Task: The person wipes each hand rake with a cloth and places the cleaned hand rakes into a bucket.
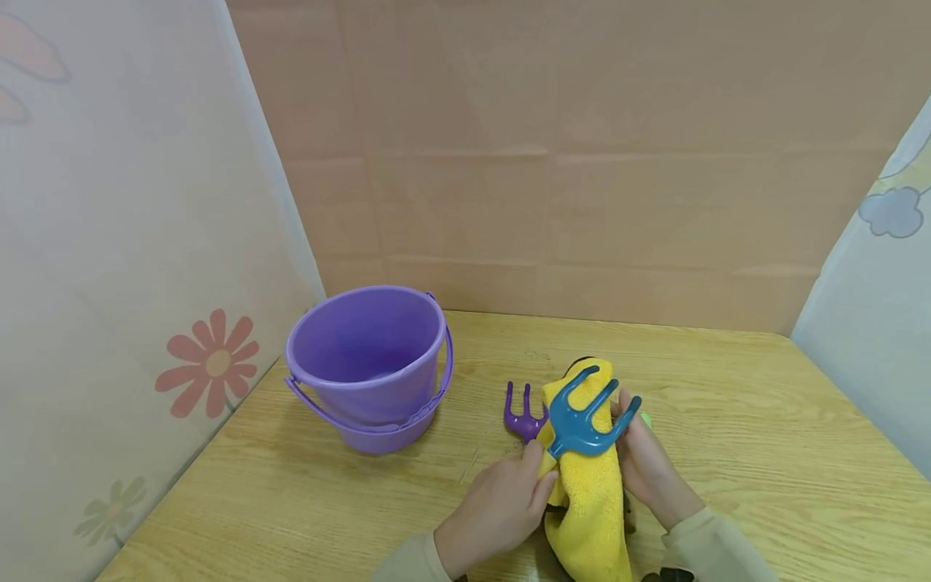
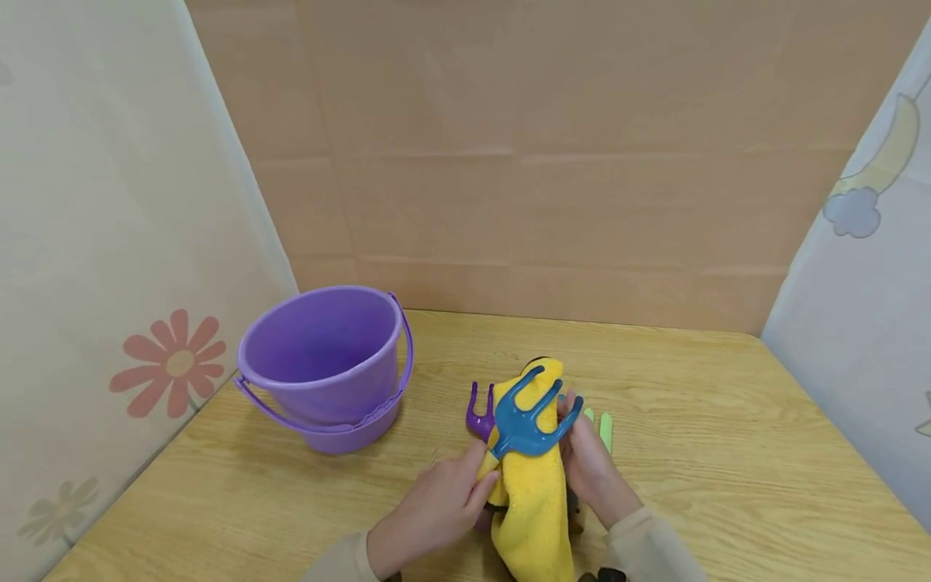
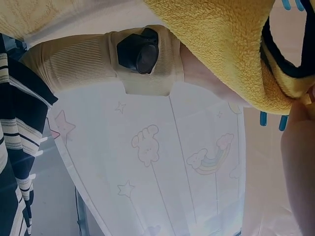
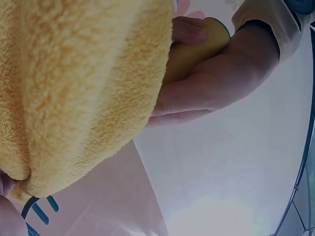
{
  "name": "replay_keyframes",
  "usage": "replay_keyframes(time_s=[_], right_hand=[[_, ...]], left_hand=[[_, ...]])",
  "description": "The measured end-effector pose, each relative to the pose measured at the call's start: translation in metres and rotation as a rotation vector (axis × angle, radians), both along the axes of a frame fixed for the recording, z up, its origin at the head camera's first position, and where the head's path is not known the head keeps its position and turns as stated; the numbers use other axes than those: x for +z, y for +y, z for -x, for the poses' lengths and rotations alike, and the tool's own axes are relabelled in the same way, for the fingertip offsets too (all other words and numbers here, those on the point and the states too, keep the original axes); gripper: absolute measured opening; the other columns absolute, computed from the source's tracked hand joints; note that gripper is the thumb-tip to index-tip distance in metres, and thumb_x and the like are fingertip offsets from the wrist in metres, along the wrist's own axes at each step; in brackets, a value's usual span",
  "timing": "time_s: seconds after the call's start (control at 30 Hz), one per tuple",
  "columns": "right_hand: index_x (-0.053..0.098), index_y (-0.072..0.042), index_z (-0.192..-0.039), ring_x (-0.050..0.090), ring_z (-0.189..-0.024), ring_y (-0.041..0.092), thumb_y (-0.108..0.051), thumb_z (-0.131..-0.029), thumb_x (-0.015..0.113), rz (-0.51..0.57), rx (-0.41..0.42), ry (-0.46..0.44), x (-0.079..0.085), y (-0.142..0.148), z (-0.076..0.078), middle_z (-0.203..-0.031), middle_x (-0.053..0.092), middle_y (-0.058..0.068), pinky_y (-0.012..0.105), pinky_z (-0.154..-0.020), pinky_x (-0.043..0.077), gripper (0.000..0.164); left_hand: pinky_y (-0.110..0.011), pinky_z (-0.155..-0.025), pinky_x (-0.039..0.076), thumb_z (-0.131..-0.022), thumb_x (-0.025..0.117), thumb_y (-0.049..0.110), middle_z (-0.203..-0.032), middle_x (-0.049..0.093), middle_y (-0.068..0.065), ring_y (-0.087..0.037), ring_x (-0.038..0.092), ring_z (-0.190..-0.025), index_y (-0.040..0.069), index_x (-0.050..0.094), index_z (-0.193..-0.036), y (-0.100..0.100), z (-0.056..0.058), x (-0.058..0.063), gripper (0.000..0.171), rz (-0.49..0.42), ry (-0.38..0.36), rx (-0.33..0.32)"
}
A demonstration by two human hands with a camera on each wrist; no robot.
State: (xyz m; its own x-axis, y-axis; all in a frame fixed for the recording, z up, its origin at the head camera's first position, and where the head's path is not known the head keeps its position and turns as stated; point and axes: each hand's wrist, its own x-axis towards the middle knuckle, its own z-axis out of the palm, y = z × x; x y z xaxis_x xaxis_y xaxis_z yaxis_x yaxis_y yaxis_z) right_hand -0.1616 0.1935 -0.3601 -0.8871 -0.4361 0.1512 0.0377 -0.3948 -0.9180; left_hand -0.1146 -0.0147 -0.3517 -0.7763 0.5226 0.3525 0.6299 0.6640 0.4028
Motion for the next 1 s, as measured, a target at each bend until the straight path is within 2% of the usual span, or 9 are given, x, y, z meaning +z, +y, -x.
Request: replay_keyframes(time_s=[0.1, 0.17, 0.23, 0.4, 0.47, 0.67, 0.77, 0.9, 1.0], right_hand=[[0.065, -0.016, -0.099, 0.061, -0.083, 0.010, -0.044, -0.096, -0.001, 0.094, 0.094, 0.020, 0.0022, 0.0010, -0.0003, -0.087, 0.065, -0.002, 0.023, -0.073, 0.048, 0.071], [0.065, -0.014, -0.099, 0.061, -0.082, 0.011, -0.045, -0.096, -0.002, 0.119, 0.097, 0.034, 0.0024, 0.0014, -0.0001, -0.087, 0.065, -0.001, 0.023, -0.072, 0.048, 0.074], [0.065, -0.015, -0.101, 0.060, -0.084, 0.010, -0.045, -0.096, 0.000, 0.090, 0.049, 0.047, 0.0015, 0.0019, -0.0004, -0.088, 0.064, -0.002, 0.023, -0.073, 0.048, 0.072], [0.065, -0.025, -0.097, 0.056, -0.083, 0.007, -0.050, -0.095, 0.006, -0.077, -0.178, 0.046, -0.0034, 0.0015, -0.0017, -0.086, 0.061, -0.007, 0.023, -0.073, 0.045, 0.064], [0.065, -0.028, -0.096, 0.055, -0.084, 0.007, -0.052, -0.094, 0.006, -0.126, -0.241, 0.039, -0.0053, 0.0011, -0.0022, -0.086, 0.059, -0.008, 0.023, -0.074, 0.045, 0.063], [0.064, -0.031, -0.099, 0.054, -0.088, 0.007, -0.057, -0.092, 0.004, -0.161, -0.284, 0.021, -0.0067, 0.0014, -0.0025, -0.089, 0.059, -0.010, 0.023, -0.077, 0.044, 0.066], [0.060, -0.034, -0.102, 0.053, -0.094, 0.004, -0.056, -0.094, 0.007, -0.178, -0.296, -0.013, -0.0048, 0.0026, -0.0021, -0.095, 0.059, -0.012, 0.022, -0.081, 0.043, 0.058], [0.059, -0.032, -0.104, 0.051, -0.099, 0.001, -0.041, -0.100, 0.021, -0.135, -0.324, 0.002, -0.0009, 0.0049, -0.0006, -0.101, 0.058, -0.015, 0.018, -0.085, 0.039, 0.039], [0.063, -0.027, -0.102, 0.053, -0.098, 0.000, -0.027, -0.101, 0.030, -0.056, -0.337, 0.038, 0.0014, 0.0061, 0.0005, -0.101, 0.061, -0.013, 0.016, -0.085, 0.041, 0.033]], left_hand=[[-0.016, -0.038, 0.023, -0.096, 0.047, 0.023, -0.054, 0.024, 0.010, -0.002, 0.027, -0.045, 0.011, 0.038, -0.081, -0.0003, 0.0000, -0.0005, 0.021, 0.003, -0.015, 0.001], [-0.017, -0.038, 0.023, -0.096, 0.047, 0.023, -0.055, 0.024, 0.009, -0.003, 0.028, -0.045, 0.011, 0.038, -0.081, -0.0005, -0.0003, -0.0002, 0.021, 0.004, -0.040, 0.003], [-0.017, -0.038, 0.023, -0.096, 0.046, 0.023, -0.055, 0.025, 0.009, -0.003, 0.028, -0.045, 0.011, 0.038, -0.082, -0.0007, -0.0005, 0.0002, 0.020, 0.005, -0.061, 0.004], [-0.017, -0.038, 0.023, -0.096, 0.046, 0.024, -0.055, 0.025, 0.009, -0.002, 0.027, -0.045, 0.011, 0.039, -0.082, -0.0014, -0.0002, 0.0002, 0.020, 0.012, -0.080, -0.004], [-0.017, -0.038, 0.023, -0.096, 0.046, 0.023, -0.055, 0.025, 0.009, -0.002, 0.027, -0.044, 0.011, 0.039, -0.082, -0.0015, 0.0000, -0.0002, 0.020, 0.017, -0.074, -0.008], [-0.017, -0.038, 0.023, -0.096, 0.046, 0.024, -0.054, 0.026, 0.009, -0.003, 0.028, -0.044, 0.011, 0.040, -0.084, -0.0015, -0.0004, -0.0004, 0.019, 0.030, -0.076, -0.007], [-0.017, -0.038, 0.025, -0.096, 0.046, 0.024, -0.054, 0.028, 0.009, -0.003, 0.030, -0.044, 0.010, 0.042, -0.087, -0.0019, -0.0008, -0.0004, 0.017, 0.033, -0.086, -0.003], [-0.017, -0.038, 0.028, -0.096, 0.047, 0.023, -0.055, 0.033, 0.008, -0.003, 0.033, -0.045, 0.009, 0.045, -0.091, -0.0032, -0.0007, -0.0011, 0.015, 0.030, -0.109, -0.010], [-0.017, -0.038, 0.029, -0.096, 0.047, 0.022, -0.055, 0.035, 0.008, -0.003, 0.034, -0.044, 0.008, 0.046, -0.092, -0.0045, 0.0000, -0.0018, 0.015, 0.024, -0.142, -0.019]])
